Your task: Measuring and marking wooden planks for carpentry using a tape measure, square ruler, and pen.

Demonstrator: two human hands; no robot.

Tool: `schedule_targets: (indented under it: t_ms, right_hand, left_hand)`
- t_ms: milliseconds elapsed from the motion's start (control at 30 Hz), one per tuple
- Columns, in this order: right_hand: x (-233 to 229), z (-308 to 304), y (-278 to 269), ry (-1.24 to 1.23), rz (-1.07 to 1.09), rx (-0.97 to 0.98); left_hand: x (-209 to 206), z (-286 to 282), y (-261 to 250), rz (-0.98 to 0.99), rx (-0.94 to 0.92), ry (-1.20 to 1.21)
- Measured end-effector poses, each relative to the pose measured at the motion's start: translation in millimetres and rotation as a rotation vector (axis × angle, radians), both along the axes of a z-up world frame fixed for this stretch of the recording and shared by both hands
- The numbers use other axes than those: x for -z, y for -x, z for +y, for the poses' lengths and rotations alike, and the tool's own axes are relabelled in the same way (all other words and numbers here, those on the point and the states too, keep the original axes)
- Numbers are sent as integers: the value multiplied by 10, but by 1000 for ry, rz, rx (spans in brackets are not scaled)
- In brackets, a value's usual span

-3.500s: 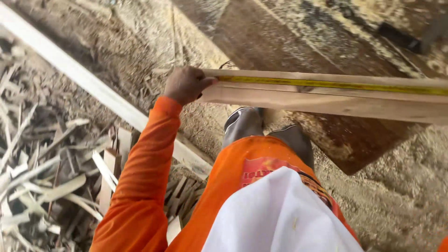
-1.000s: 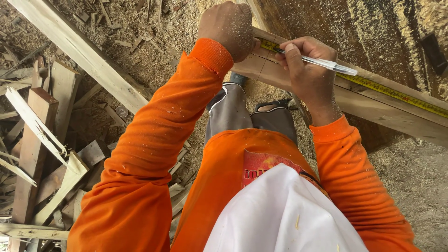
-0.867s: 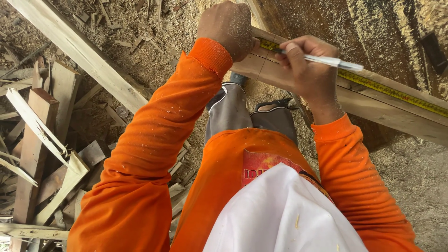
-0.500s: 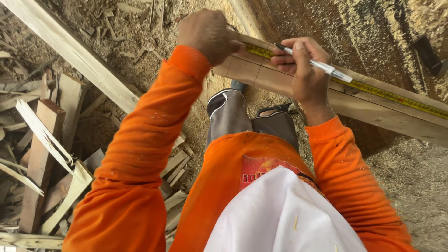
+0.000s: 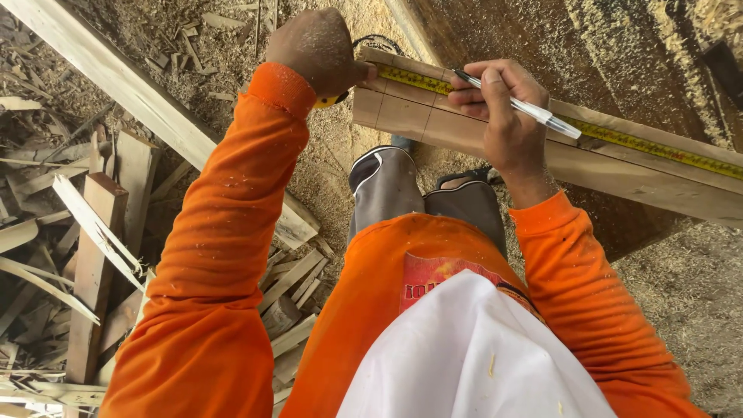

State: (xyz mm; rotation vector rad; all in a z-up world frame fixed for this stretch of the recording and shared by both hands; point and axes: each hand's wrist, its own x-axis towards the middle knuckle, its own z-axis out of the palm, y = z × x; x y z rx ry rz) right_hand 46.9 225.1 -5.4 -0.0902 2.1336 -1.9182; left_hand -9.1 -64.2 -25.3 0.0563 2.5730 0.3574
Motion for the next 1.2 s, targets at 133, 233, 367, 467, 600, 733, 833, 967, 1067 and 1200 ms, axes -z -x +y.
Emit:
schedule_targets:
  t_ms: [133, 233, 367, 467, 600, 733, 833, 967, 1067, 1200]
  right_hand:
    - [-23, 13, -45, -31, 45, -22]
    - [-16, 21, -51, -24, 66, -35]
    - [6, 38, -38, -1, 47, -42]
    - [29, 30, -37, -26, 42, -39]
    - [26, 8, -63, -25, 101, -55]
    - [-17, -24, -46, -46, 165, -99]
    - [-68, -84, -19, -159, 133, -110]
    - [-65, -92, 51, -55, 145, -115]
    - [-43, 5, 91, -77, 162, -77]
    - [-2, 220, 106, -109, 180, 25]
  left_hand:
    - [53, -3, 11, 27, 34, 13]
    - [42, -4, 6, 109, 55, -19]
    - [65, 7, 6, 60, 25, -4]
    - [126, 2, 14, 91, 31, 15]
    - [178, -9, 10, 98, 42, -2]
    - [71, 36, 17, 110, 47, 2]
    - [50, 38, -4, 1, 29, 15]
    - [48, 39, -18, 132, 27, -50]
    - [83, 30, -19, 152, 20, -56]
    - [142, 25, -6, 176, 45, -57]
